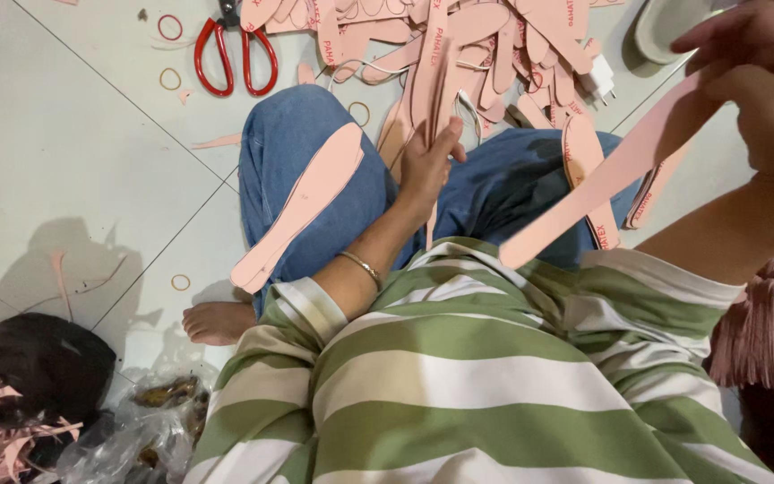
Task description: The person sits on the floor and sorts through a large pile of pink foam insole blanks, picking up pieces one at a time, matching pairs, and placing matched pairs onto a growing stack beside them. Scissors and rubber bands lie on the floor nearby but are not used.
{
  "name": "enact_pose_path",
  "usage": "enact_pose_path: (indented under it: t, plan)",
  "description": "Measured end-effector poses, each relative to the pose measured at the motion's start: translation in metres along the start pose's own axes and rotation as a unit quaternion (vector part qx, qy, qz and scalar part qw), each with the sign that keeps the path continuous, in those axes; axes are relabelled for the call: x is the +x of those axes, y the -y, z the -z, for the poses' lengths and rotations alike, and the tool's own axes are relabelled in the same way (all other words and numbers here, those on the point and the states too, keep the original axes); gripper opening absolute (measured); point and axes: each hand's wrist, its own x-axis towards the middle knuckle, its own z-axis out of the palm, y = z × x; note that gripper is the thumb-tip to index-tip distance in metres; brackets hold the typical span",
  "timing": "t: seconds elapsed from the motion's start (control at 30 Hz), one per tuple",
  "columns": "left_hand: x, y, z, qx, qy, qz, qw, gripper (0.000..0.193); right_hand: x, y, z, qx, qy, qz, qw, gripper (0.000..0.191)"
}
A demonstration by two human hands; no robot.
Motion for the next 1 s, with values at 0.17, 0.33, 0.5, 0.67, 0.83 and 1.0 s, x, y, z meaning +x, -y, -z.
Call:
enact_pose_path:
  t: [0.17, 0.33, 0.5, 0.67, 0.83, 1.0]
  plan:
    - [0.003, 0.006, -0.009, -0.08, 0.122, 0.143, 0.979, 0.045, 0.02, -0.014, -0.04, -0.077, 0.104, -0.068, 0.989, 0.034]
    - [0.006, 0.034, -0.006, -0.014, 0.155, 0.114, 0.981, 0.03, 0.068, -0.074, -0.138, -0.05, 0.08, -0.071, 0.993, 0.028]
    - [0.027, 0.053, 0.008, -0.043, -0.056, 0.056, 0.996, 0.022, 0.111, -0.165, -0.201, -0.218, -0.021, -0.061, 0.974, 0.042]
    - [0.026, 0.049, 0.01, -0.112, -0.05, 0.077, 0.989, 0.026, 0.108, -0.195, -0.232, -0.374, -0.135, 0.012, 0.917, 0.041]
    - [0.021, 0.036, 0.006, -0.094, -0.057, 0.067, 0.992, 0.031, 0.11, -0.179, -0.196, 0.024, -0.071, -0.175, 0.982, 0.029]
    - [0.016, 0.029, 0.006, -0.104, -0.065, 0.078, 0.989, 0.034, 0.104, -0.121, -0.134, 0.099, -0.197, -0.005, 0.975, 0.029]
